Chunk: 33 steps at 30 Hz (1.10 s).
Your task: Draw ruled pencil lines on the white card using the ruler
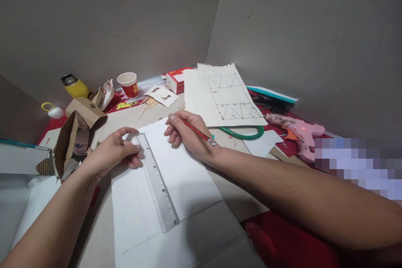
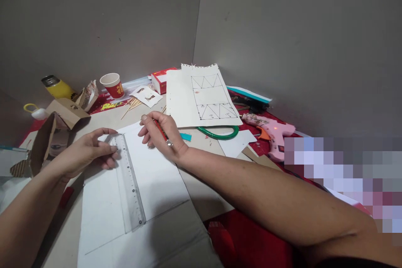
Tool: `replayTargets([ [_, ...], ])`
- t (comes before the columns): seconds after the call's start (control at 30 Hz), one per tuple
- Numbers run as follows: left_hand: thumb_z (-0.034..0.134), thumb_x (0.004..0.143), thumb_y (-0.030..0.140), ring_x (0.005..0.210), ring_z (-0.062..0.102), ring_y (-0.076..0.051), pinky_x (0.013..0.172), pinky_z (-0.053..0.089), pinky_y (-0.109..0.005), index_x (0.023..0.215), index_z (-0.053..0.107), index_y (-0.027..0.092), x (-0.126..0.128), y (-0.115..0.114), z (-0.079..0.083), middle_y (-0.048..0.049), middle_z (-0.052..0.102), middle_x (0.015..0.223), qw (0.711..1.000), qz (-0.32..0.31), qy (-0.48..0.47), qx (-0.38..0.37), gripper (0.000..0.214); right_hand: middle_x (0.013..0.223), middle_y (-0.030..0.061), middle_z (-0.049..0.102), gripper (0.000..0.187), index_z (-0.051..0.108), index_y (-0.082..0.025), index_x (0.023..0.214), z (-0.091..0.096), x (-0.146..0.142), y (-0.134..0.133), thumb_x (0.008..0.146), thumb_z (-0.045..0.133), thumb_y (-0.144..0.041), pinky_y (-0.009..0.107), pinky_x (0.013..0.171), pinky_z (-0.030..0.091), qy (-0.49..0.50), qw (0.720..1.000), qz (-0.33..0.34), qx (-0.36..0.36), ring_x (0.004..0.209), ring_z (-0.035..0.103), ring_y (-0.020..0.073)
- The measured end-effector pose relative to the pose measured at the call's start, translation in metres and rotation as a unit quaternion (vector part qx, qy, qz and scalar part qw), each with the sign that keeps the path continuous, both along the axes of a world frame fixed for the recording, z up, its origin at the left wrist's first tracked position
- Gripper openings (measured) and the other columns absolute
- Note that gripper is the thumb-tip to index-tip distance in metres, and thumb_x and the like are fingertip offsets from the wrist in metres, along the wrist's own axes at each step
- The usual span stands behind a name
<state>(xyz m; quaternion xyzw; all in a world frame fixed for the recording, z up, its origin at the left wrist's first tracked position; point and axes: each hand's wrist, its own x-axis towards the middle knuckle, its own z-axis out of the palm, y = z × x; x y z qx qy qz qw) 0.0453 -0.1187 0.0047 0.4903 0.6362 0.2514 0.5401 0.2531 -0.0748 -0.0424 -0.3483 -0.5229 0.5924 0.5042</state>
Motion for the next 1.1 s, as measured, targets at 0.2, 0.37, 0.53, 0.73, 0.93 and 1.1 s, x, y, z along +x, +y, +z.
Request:
replayTargets([
  [0.2,0.070,0.076,0.040,0.059,0.067,-0.020,0.057,0.054,-0.032,0.125,0.042,0.021,0.004,-0.001,-0.001,0.0002,0.069,0.068,0.995,-0.034,0.095,0.027,0.060,0.064,-0.0007,0.066,0.026,0.061,-0.016,0.081,0.001,0.001,0.000,0.096,0.056,-0.038,0.015,0.039,0.046,-0.007,1.000,0.001,-0.008,0.046,0.059,0.0068],
  [0.37,0.062,0.079,0.050,0.059,0.063,-0.025,0.059,0.048,-0.038,0.121,0.056,0.020,0.008,-0.007,0.017,-0.0022,0.068,0.065,0.950,-0.058,0.294,0.087,0.053,0.063,-0.0004,0.066,0.025,0.061,-0.016,0.080,0.005,0.002,-0.002,0.096,0.056,-0.035,0.014,0.039,0.045,-0.007,1.000,0.000,-0.016,0.045,0.059,0.0067],
  [0.53,0.060,0.076,0.048,0.105,0.064,-0.039,0.087,0.049,-0.050,0.117,0.067,0.017,0.018,-0.019,0.026,-0.0170,0.070,0.118,0.864,-0.159,0.449,0.167,0.052,0.064,-0.0013,0.065,0.025,0.061,-0.016,0.082,0.002,0.000,-0.001,0.095,0.056,-0.037,0.014,0.039,0.045,0.001,1.000,-0.001,-0.009,0.046,0.058,0.0065],
  [0.73,0.057,0.080,0.051,0.142,0.040,-0.038,0.111,0.040,-0.047,0.151,0.037,0.006,0.039,-0.033,0.013,-0.0221,0.037,0.157,0.758,-0.287,0.573,0.124,0.087,0.064,-0.0022,0.064,0.023,0.059,-0.017,0.083,0.004,0.000,0.000,0.095,0.054,-0.036,0.015,0.039,0.044,0.004,1.000,0.014,-0.014,0.046,0.058,0.0069],
  [0.93,0.049,0.084,0.051,0.145,0.035,-0.036,0.113,0.037,-0.045,0.153,0.028,0.000,0.045,-0.034,0.012,-0.0245,0.031,0.160,0.736,-0.317,0.594,0.076,0.088,0.062,-0.0024,0.064,0.023,0.057,-0.018,0.081,0.008,0.000,0.000,0.094,0.055,-0.037,0.016,0.039,0.043,-0.002,1.000,0.015,-0.014,0.045,0.056,0.0073],
  [1.1,0.045,0.083,0.057,0.142,0.040,-0.039,0.108,0.043,-0.049,0.152,0.030,-0.001,0.038,-0.034,0.004,-0.0263,0.033,0.158,0.744,-0.310,0.583,0.106,0.091,0.063,-0.0027,0.063,0.022,0.057,-0.018,0.081,0.006,0.001,0.001,0.094,0.055,-0.036,0.016,0.038,0.042,0.003,1.000,0.023,-0.012,0.046,0.057,0.0076],
])
